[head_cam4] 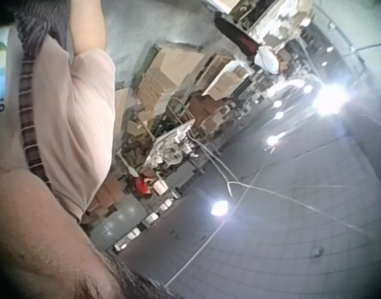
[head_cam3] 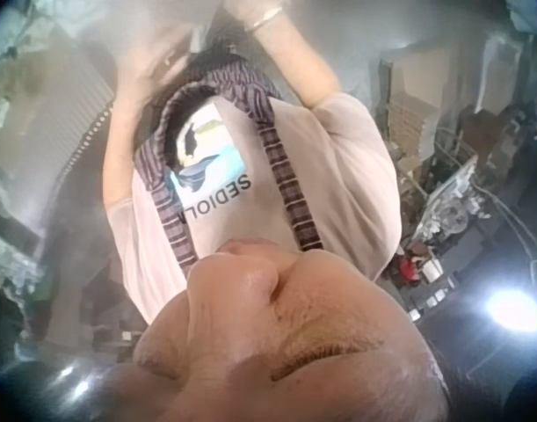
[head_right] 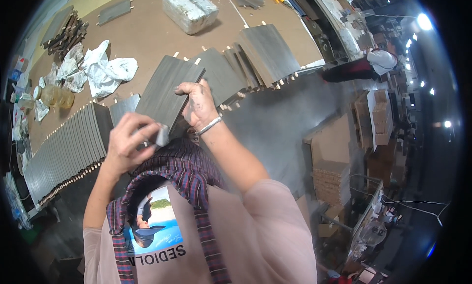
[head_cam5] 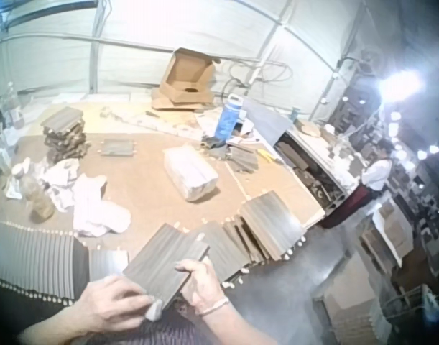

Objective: The person wipes individual wooden panels using a cloth. The person picks up a panel from a stack, wipes its surfaces and edges, and places it into another stack.

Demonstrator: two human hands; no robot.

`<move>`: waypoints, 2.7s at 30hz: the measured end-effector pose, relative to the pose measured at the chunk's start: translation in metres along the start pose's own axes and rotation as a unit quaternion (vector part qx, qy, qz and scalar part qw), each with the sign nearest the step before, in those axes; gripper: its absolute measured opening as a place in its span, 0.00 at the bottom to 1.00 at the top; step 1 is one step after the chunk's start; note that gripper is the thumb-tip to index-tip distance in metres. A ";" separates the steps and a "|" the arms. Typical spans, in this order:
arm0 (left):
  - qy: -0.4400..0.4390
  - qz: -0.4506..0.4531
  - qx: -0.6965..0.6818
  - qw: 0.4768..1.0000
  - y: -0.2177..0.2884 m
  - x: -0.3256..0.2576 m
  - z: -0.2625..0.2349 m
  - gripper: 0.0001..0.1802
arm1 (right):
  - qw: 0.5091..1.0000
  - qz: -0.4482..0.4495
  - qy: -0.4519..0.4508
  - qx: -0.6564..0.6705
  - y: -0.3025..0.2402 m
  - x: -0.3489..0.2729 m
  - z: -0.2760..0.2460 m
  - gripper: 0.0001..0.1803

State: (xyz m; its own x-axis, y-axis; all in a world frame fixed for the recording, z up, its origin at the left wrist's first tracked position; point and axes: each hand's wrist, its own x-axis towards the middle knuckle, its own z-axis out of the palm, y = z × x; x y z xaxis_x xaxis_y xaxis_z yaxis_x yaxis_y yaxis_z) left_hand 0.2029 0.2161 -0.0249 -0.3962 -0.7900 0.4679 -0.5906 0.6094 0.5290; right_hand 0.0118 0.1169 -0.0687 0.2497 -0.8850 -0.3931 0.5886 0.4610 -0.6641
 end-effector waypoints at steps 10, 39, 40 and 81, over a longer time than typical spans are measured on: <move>-0.013 0.011 0.026 1.000 0.001 0.000 -0.007 0.24 | 0.999 0.016 0.041 0.006 0.008 0.005 -0.002 0.11; 0.070 -0.023 0.028 0.997 0.005 0.035 -0.002 0.21 | 0.916 0.229 -0.198 0.265 0.064 -0.018 0.012 0.30; 0.102 -0.023 0.055 0.993 -0.014 0.039 -0.004 0.21 | 0.937 0.209 -0.157 0.233 0.063 -0.026 0.016 0.28; 0.187 -0.389 -0.484 0.761 -0.016 -0.023 -0.002 0.17 | 0.949 0.200 -0.184 0.159 0.064 -0.039 0.008 0.32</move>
State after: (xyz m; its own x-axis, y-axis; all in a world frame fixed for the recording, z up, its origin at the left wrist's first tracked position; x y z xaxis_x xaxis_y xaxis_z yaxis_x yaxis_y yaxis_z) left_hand 0.2230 0.2242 -0.0427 0.1444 -0.9727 -0.1816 0.3235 -0.1270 0.9377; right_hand 0.0462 0.1807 -0.0910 0.7200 -0.6324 -0.2856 0.5768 0.7743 -0.2603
